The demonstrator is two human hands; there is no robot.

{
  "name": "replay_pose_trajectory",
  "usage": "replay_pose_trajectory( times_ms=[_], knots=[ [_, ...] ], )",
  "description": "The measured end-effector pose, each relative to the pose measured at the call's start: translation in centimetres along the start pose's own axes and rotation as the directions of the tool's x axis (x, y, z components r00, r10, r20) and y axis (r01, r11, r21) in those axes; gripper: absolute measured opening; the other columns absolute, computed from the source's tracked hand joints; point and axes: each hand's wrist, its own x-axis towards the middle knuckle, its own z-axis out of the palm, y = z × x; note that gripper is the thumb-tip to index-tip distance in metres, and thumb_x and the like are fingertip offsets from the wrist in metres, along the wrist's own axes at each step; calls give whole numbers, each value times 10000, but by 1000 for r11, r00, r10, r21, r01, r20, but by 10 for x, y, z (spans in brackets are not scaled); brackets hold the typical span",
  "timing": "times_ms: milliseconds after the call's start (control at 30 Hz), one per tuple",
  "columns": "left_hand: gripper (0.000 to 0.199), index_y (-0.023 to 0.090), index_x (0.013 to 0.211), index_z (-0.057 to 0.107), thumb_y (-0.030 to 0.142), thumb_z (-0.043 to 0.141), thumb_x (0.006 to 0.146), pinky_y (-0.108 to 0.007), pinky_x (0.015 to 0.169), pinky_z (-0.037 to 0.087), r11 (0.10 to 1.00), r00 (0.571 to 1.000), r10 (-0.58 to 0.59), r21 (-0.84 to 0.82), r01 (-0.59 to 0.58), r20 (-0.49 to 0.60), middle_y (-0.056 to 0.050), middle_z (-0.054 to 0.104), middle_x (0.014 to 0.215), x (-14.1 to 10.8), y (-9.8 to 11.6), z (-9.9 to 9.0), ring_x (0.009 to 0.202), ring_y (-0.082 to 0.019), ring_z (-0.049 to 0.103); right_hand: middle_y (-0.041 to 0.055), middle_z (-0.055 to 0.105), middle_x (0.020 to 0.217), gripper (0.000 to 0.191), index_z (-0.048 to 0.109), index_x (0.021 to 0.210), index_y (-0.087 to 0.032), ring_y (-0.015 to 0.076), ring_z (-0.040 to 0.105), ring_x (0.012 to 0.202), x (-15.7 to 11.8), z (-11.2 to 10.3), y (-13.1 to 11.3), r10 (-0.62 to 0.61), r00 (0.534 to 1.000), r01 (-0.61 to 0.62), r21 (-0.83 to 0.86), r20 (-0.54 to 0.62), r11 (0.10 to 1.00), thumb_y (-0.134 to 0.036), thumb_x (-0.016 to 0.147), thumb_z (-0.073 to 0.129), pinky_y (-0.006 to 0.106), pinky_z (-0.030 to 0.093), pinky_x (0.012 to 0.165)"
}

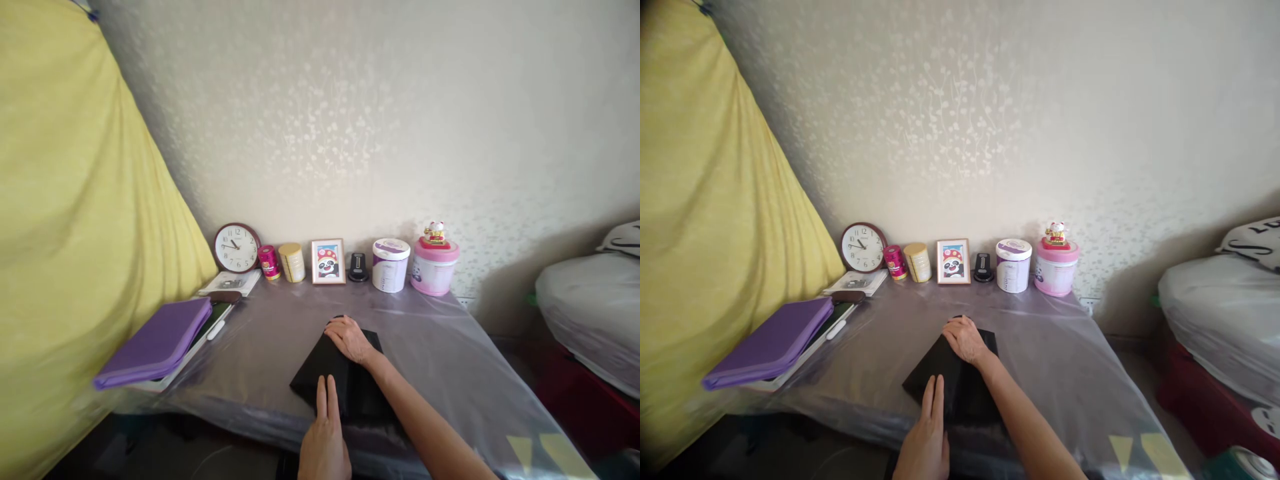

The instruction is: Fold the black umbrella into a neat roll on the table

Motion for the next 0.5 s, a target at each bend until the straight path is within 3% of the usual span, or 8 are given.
replay_pose_trajectory(
  times_ms=[100,233,367,500],
  knots=[
    [837,164,1371,-68,-33,317,654,-225,771,417,1000,1000,15,-25,-15,-11,-86,-119,1454,1,-2,2,1024,-176,548,36,657,1032,297,653,903,-224,162,522,1054,19,1,16,198,980,-199,50,17,979,-288,887,364,311,309,955],
    [806,185,1372,-78,-3,301,687,-242,747,424,999,999,24,-39,-26,-44,-81,-111,1457,2,-6,7,983,-173,565,87,669,962,310,649,845,-193,189,576,965,22,-8,34,428,902,-424,80,-50,902,-299,873,359,304,367,879],
    [765,177,1380,-61,44,314,727,-223,761,413,996,993,45,-66,-52,-105,-104,-34,1467,0,-11,10,999,-164,556,114,649,977,281,623,848,-166,199,571,972,-13,-32,49,630,766,-607,178,-124,774,-265,854,360,297,388,846],
    [728,175,1382,-50,80,314,759,-198,825,382,990,985,79,-108,-96,-152,-108,16,1467,-2,-15,11,1086,-154,505,95,658,867,291,595,833,-148,168,624,793,-61,-53,48,760,649,-703,352,-38,618,-289,842,341,251,474,650]
  ],
)
